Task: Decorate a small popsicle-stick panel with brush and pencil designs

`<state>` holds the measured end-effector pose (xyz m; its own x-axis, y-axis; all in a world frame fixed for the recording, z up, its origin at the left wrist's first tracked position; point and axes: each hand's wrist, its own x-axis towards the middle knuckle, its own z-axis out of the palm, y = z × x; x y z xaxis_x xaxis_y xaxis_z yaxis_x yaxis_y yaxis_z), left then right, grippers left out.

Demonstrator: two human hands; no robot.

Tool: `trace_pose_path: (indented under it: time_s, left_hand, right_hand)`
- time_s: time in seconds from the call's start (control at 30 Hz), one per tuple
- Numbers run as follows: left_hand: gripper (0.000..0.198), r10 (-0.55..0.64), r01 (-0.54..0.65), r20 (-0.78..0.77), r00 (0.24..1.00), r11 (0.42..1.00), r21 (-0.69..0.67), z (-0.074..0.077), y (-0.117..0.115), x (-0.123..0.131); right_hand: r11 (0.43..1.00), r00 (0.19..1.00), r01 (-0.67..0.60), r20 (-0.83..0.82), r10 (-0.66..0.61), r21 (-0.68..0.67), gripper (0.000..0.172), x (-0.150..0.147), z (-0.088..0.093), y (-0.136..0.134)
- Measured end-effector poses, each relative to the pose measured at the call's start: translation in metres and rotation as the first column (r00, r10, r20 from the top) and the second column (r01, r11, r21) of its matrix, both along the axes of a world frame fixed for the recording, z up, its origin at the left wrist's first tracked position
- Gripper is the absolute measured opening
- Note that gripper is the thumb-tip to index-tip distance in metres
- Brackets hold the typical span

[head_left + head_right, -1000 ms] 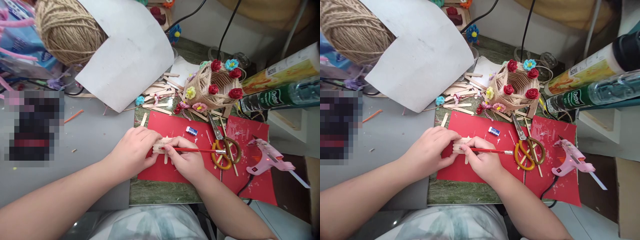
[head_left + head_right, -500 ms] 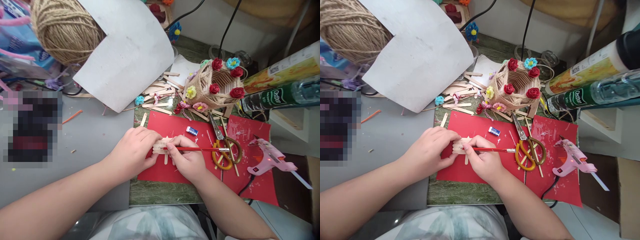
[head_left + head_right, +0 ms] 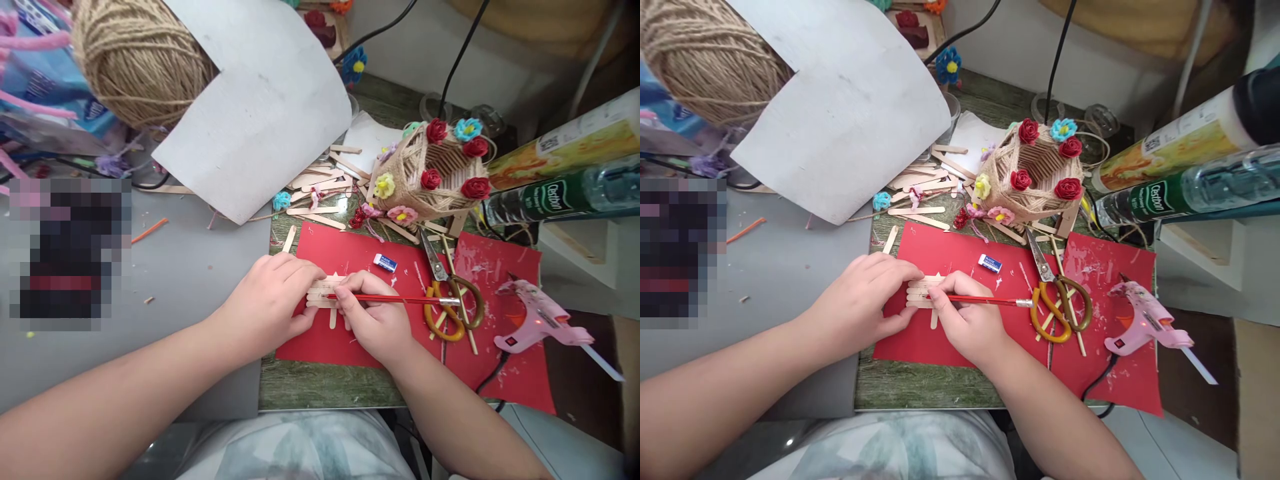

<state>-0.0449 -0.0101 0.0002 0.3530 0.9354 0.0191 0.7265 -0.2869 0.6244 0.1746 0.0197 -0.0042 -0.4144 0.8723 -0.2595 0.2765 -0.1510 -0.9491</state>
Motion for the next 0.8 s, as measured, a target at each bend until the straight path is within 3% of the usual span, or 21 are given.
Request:
trace_pose_path:
  time_s: [0.1,0.2,0.37,0.63,0.8]
  left_hand:
    - [0.022,-0.004,0.004,0.003,1.0,1.0,0.002,0.0,-0.001,0.0]
    - [0.024,-0.002,0.002,-0.006,1.0,1.0,0.024,0.002,-0.002,0.0]
    - [0.025,0.043,-0.036,-0.087,0.995,0.997,0.075,0.004,-0.004,0.001]
    - [0.037,0.014,-0.005,-0.135,0.991,0.998,0.06,0.004,-0.008,0.004]
    - [0.033,-0.003,0.011,-0.16,0.987,0.999,0.048,0.004,-0.007,0.004]
  right_hand:
    - [1.0,0.999,0.02,-0.041,-0.02,0.006,0.029,0.002,-0.002,0.0]
    - [0.996,0.996,0.047,-0.081,-0.041,0.08,0.021,0.007,0.007,0.001]
    - [0.969,0.992,0.09,0.063,-0.107,0.232,0.011,0.012,0.03,-0.011]
    - [0.97,0.989,0.145,0.0,-0.148,0.195,0.004,0.003,0.001,-0.042]
    - [0.968,0.989,0.146,-0.04,-0.141,0.203,0.01,0.002,0.002,-0.042]
